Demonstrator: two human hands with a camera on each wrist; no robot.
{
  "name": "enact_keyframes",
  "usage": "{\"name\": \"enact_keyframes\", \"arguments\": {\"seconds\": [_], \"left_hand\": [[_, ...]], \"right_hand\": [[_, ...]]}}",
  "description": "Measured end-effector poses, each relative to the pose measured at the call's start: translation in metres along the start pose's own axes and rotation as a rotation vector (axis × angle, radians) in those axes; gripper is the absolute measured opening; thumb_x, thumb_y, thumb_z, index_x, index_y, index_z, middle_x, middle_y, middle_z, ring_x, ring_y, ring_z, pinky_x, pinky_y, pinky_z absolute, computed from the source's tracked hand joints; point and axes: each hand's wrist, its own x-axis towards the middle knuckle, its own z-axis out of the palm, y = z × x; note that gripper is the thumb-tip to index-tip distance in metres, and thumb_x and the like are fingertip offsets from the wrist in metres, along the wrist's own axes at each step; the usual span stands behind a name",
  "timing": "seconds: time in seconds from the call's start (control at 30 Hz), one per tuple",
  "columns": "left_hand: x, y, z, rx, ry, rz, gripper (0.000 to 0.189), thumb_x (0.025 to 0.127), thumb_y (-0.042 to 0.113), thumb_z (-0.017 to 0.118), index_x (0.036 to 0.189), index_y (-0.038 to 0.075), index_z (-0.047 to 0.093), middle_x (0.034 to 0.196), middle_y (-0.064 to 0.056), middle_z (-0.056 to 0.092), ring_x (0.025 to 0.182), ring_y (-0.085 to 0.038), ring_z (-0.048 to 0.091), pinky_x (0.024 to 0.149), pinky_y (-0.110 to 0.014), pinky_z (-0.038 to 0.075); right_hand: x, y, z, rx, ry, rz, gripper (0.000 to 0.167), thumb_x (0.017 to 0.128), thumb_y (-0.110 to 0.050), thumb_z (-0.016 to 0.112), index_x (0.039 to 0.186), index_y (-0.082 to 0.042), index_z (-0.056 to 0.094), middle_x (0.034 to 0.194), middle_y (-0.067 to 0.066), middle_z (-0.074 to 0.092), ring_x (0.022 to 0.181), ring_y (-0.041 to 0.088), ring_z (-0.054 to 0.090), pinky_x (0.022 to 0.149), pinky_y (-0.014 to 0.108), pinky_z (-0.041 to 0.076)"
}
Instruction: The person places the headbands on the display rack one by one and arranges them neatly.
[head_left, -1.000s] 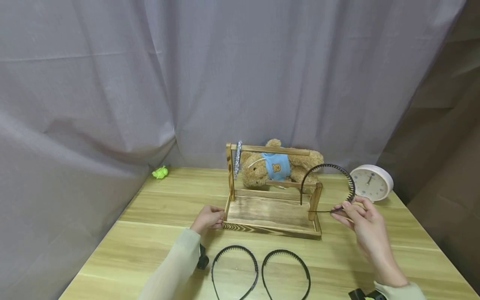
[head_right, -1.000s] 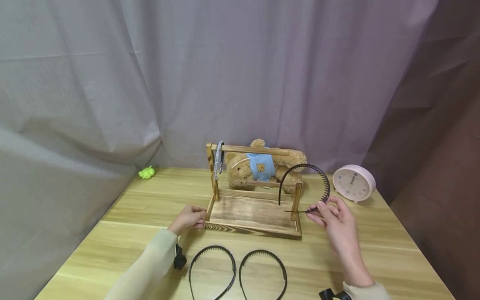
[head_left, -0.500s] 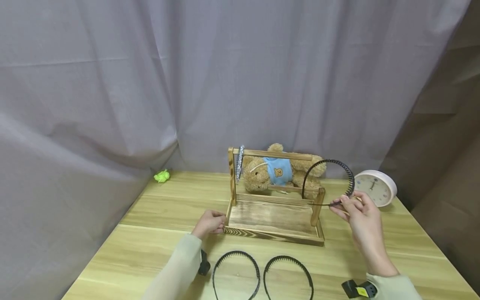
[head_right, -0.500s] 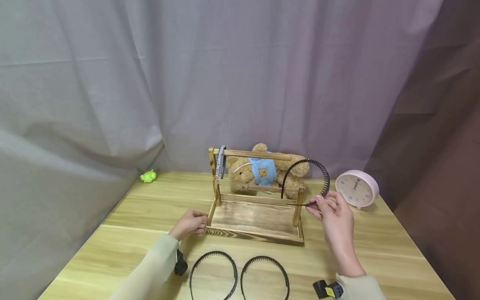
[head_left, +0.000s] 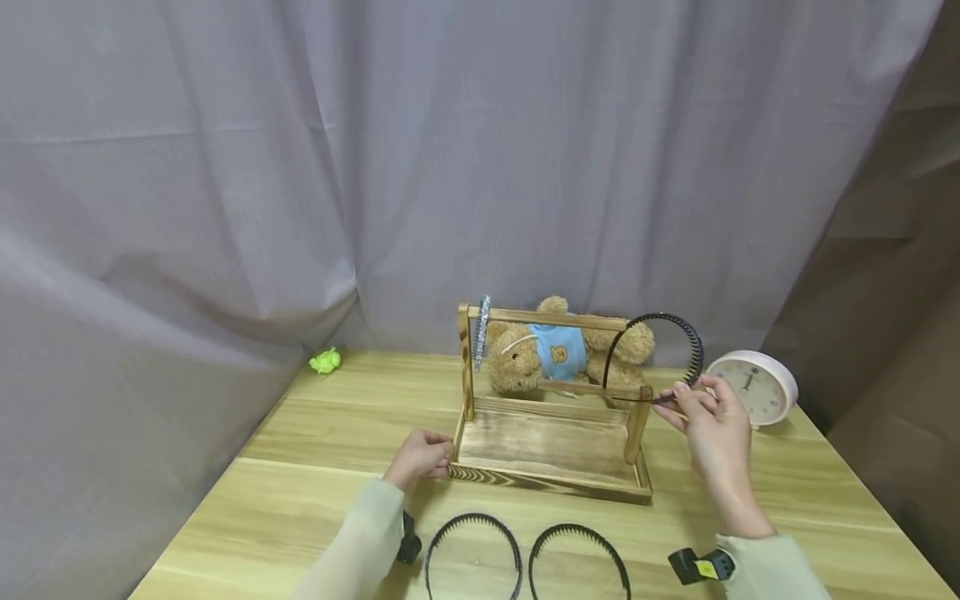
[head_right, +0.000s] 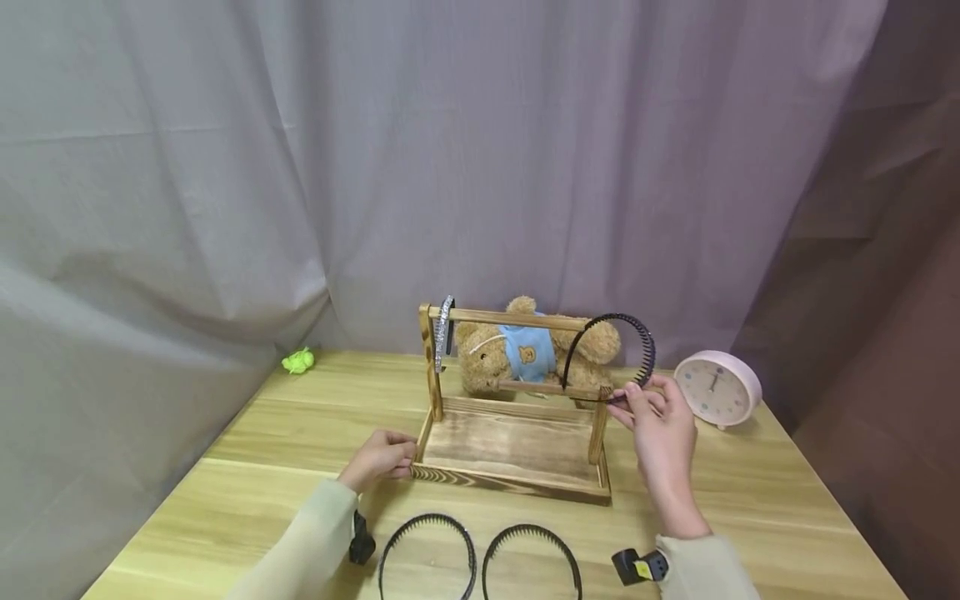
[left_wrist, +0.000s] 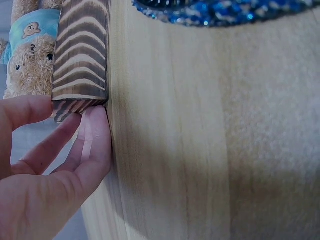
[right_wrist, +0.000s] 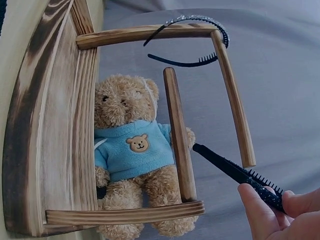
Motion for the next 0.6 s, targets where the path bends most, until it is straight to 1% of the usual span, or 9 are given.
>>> {"name": "enact_keyframes", "arguments": {"seconds": [0.17,0.3,0.43,0.6], "left_hand": [[0.0,-0.003,0.0,0.005,-0.008,0.003,0.039,0.092,0.007,0.056,0.125,-0.013,0.057,0.081,-0.005,0.058,0.066,-0.009,0.054,0.064,-0.021,0.059],[0.0,-0.003,0.0,0.003,-0.008,0.006,0.04,0.091,0.007,0.056,0.125,-0.013,0.057,0.082,-0.005,0.058,0.066,-0.009,0.054,0.064,-0.021,0.059],[-0.001,-0.003,0.0,0.007,-0.008,0.004,0.041,0.09,0.007,0.056,0.126,-0.012,0.057,0.083,-0.006,0.058,0.067,-0.009,0.054,0.064,-0.021,0.059],[-0.001,-0.002,-0.001,0.015,-0.001,0.005,0.04,0.091,0.008,0.056,0.125,-0.012,0.057,0.088,-0.008,0.06,0.07,-0.01,0.055,0.067,-0.023,0.06]], "right_hand": [[0.003,0.002,0.006,-0.03,0.018,0.009,0.007,0.098,0.001,0.053,0.1,-0.004,0.049,0.078,-0.002,0.067,0.076,0.008,0.068,0.074,0.022,0.06],[0.005,0.005,0.009,-0.048,0.025,0.012,0.009,0.098,0.0,0.052,0.106,0.0,0.048,0.078,-0.001,0.066,0.077,0.009,0.068,0.074,0.022,0.06],[0.006,0.008,0.013,-0.073,0.036,-0.006,0.012,0.097,0.0,0.053,0.107,0.005,0.048,0.078,-0.001,0.067,0.077,0.009,0.068,0.073,0.022,0.06],[0.008,0.009,0.018,-0.093,0.04,-0.023,0.011,0.097,0.0,0.054,0.106,0.004,0.048,0.076,-0.004,0.067,0.075,0.008,0.068,0.072,0.022,0.06]]}}
